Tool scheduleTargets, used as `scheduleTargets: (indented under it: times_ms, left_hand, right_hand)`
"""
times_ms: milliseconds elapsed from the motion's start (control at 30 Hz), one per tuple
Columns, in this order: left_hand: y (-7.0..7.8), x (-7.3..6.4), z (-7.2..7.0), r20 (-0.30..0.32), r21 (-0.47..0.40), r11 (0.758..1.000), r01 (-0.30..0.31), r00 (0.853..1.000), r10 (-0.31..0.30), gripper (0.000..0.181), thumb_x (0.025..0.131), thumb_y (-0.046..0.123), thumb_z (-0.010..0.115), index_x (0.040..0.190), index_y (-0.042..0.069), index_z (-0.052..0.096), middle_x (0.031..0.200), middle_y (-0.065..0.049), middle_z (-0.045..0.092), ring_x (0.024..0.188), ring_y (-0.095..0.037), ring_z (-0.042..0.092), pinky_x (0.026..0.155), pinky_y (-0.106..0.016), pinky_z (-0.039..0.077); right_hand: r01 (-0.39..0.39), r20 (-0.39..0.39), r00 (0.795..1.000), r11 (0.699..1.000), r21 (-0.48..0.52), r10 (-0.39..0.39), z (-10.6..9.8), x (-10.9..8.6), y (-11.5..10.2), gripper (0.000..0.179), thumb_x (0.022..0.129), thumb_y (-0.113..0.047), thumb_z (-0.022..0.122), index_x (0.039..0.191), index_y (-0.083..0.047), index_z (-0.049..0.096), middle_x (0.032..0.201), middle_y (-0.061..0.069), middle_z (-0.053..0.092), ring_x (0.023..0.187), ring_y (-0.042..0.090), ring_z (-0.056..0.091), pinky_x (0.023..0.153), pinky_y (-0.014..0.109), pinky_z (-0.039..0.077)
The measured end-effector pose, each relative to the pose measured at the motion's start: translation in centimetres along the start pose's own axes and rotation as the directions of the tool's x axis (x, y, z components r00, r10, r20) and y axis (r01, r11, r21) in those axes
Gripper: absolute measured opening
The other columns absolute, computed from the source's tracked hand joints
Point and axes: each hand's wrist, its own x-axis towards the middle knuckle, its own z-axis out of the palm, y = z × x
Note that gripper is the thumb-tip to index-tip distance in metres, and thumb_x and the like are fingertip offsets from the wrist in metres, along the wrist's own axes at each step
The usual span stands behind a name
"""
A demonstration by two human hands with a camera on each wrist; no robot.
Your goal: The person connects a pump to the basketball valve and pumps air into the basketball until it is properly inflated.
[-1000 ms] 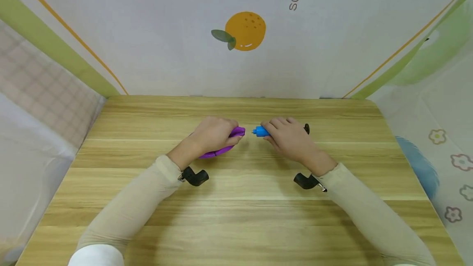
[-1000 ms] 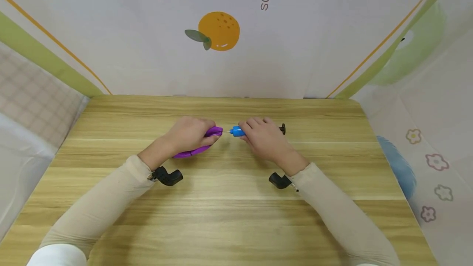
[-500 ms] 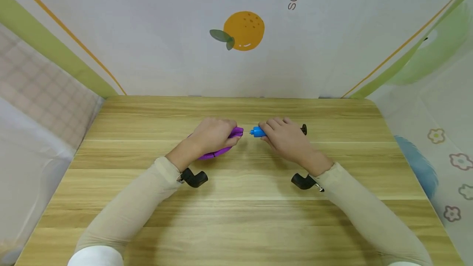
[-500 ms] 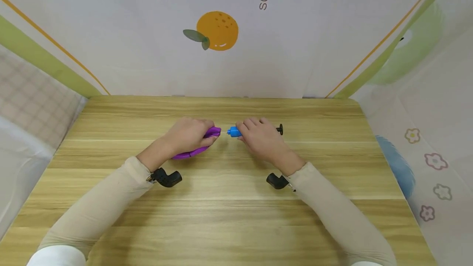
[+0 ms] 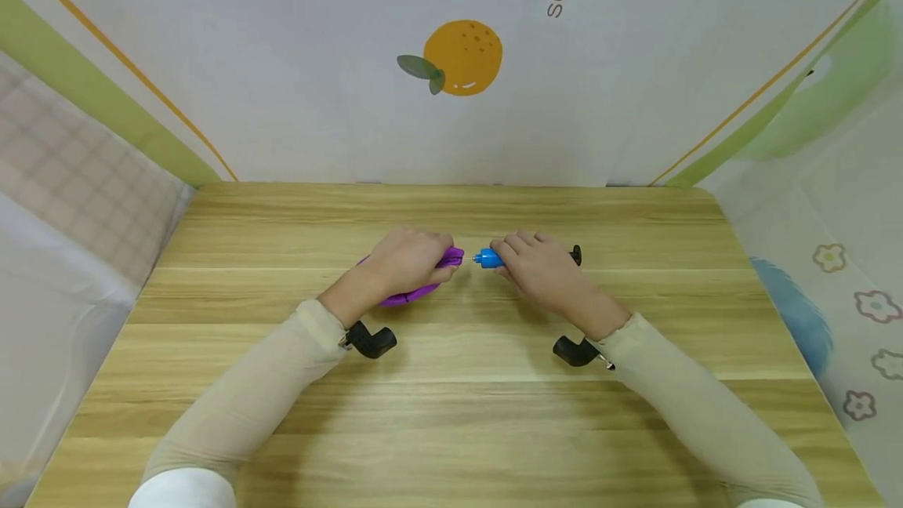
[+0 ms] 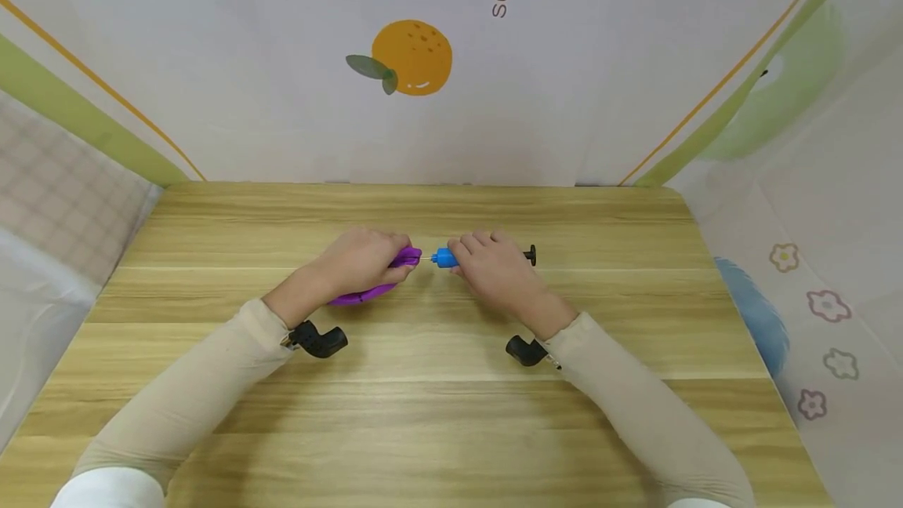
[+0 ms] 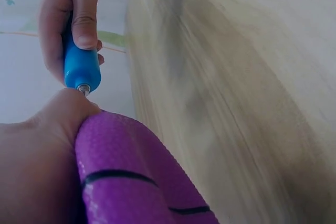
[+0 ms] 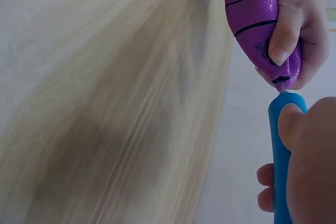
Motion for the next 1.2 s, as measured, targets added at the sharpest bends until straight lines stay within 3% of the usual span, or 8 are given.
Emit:
scheduleTargets:
  times_ms: [133,333,967,1200]
  left_hand:
    - [0.0,0.0,0.2,0.013,-0.009,1.000,-0.013,1.000,0.013,0.023,0.097,0.033,0.063,0.092,0.010,0.060,0.075,0.002,0.054,0.061,-0.015,0.050,0.054,-0.029,0.040]
    - [0.2,0.0,0.0,0.025,-0.033,0.999,0.011,1.000,-0.010,0.024,0.098,0.033,0.062,0.091,0.011,0.057,0.075,0.001,0.053,0.062,-0.015,0.049,0.053,-0.028,0.037]
    - [0.6,0.2,0.2,0.001,-0.032,0.999,0.005,1.000,-0.005,0.023,0.097,0.032,0.065,0.095,0.010,0.060,0.077,0.001,0.055,0.062,-0.017,0.051,0.052,-0.028,0.038]
    - [0.1,0.2,0.6,0.045,-0.035,0.999,0.034,0.998,-0.032,0.029,0.093,0.037,0.067,0.103,0.010,0.063,0.084,0.002,0.060,0.069,-0.016,0.055,0.060,-0.030,0.044]
  right_hand:
    - [-0.011,0.032,0.999,1.000,-0.004,0.011,0.0,0.0,-0.3,0.035,0.103,-0.027,0.061,0.128,-0.001,0.060,0.112,0.011,0.067,0.106,0.028,0.065,0.090,0.043,0.054]
    - [-0.016,0.020,1.000,1.000,0.003,0.016,-0.1,0.2,-0.4,0.036,0.102,-0.026,0.064,0.128,-0.001,0.060,0.114,0.011,0.067,0.107,0.029,0.066,0.092,0.043,0.054]
    - [-0.008,0.004,1.000,1.000,-0.023,0.008,0.1,0.8,-1.0,0.035,0.102,-0.027,0.064,0.125,-0.001,0.061,0.109,0.010,0.068,0.103,0.027,0.067,0.088,0.042,0.055]
    - [-0.018,0.049,0.999,1.000,0.021,0.017,1.0,1.0,-1.4,0.035,0.103,-0.029,0.062,0.126,-0.002,0.060,0.109,0.009,0.067,0.104,0.026,0.065,0.088,0.039,0.054]
